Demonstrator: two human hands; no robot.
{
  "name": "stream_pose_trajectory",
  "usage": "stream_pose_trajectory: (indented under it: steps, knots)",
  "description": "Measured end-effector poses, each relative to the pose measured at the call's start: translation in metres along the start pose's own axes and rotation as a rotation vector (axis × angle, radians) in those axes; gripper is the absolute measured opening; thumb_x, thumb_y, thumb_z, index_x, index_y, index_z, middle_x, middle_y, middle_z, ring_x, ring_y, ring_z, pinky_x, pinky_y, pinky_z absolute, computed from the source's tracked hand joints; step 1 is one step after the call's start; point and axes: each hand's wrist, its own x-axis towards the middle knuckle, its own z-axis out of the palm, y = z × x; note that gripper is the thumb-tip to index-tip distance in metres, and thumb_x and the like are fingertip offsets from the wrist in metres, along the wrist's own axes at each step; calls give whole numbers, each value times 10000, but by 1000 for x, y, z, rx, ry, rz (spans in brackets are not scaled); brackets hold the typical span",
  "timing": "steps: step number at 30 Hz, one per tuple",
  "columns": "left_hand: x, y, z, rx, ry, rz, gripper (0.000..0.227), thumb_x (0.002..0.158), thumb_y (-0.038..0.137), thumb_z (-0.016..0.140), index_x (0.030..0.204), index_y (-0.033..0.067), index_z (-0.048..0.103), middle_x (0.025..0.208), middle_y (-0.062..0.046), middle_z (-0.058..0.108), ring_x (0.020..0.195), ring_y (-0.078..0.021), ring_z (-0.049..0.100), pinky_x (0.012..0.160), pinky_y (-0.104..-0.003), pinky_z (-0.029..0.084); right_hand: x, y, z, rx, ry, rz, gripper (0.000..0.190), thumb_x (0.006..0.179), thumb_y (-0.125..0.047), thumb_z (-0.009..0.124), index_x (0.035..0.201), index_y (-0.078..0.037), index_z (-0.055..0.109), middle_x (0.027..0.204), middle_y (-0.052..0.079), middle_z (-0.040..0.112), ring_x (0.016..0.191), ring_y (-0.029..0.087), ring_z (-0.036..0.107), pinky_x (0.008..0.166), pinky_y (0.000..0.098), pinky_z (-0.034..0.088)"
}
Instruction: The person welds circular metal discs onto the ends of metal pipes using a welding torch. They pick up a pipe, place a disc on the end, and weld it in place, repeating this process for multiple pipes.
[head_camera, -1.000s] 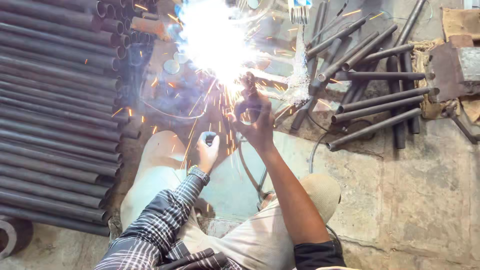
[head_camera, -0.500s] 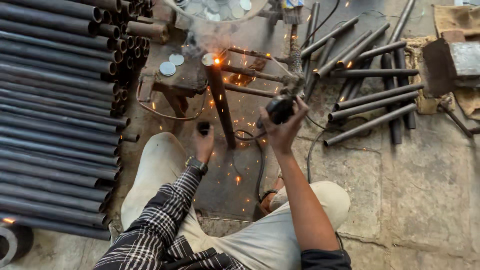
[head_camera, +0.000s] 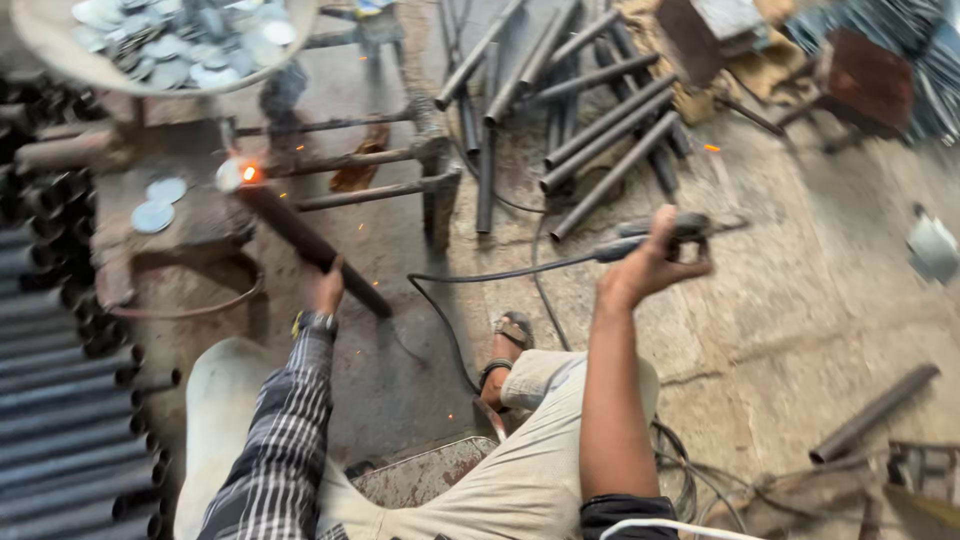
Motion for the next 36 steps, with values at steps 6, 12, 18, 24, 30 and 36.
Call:
stream_pose_trajectory:
  steps: [6,12,18,24,30,36]
  knots:
    - [-68,30,-28,-131,-227,230,594,886,230,767,1369,32,483,1079,-207,721,951,-378,697,795,-436,541,58,-70,-77,-7,266,-169,657,902,-255,789,1319,-137,295,1192,223,597,978,304,665,773,392,672]
    - [-90,152,-28,93,-389,584,591,833,277,787,1324,67,535,1090,-214,711,1017,-429,658,857,-547,470,78,-76,-127,-34,417,-337,668,943,-242,816,1367,-114,316,1232,210,556,1070,278,654,764,396,649]
    - [-34,358,103,81,-318,925,887,797,245,784,1537,18,351,1328,-282,604,1117,-383,636,949,-629,418,78,-76,-134,22,448,-351,667,939,-212,817,1363,-110,312,1240,198,555,1057,277,654,746,402,639]
    - [27,497,163,183,296,807,934,770,84,756,1586,164,308,1380,-322,537,1067,-334,670,912,-487,545,64,-76,-118,2,361,-270,620,942,-161,767,1357,-97,312,1156,198,547,865,282,629,653,387,612]
    - [-51,361,7,-272,-183,1027,625,959,123,721,1503,76,415,1333,-254,553,1040,-415,650,843,-477,562,55,-73,-104,-65,155,-210,566,972,-133,754,1317,-90,307,1196,169,555,953,211,664,742,374,658]
    - [-89,250,-143,-251,-333,692,472,882,36,720,1334,45,584,1146,-146,680,936,-260,719,818,-370,576,48,-39,-89,-21,-14,-73,569,965,-167,770,1312,-61,332,1145,143,566,939,201,639,784,359,614]
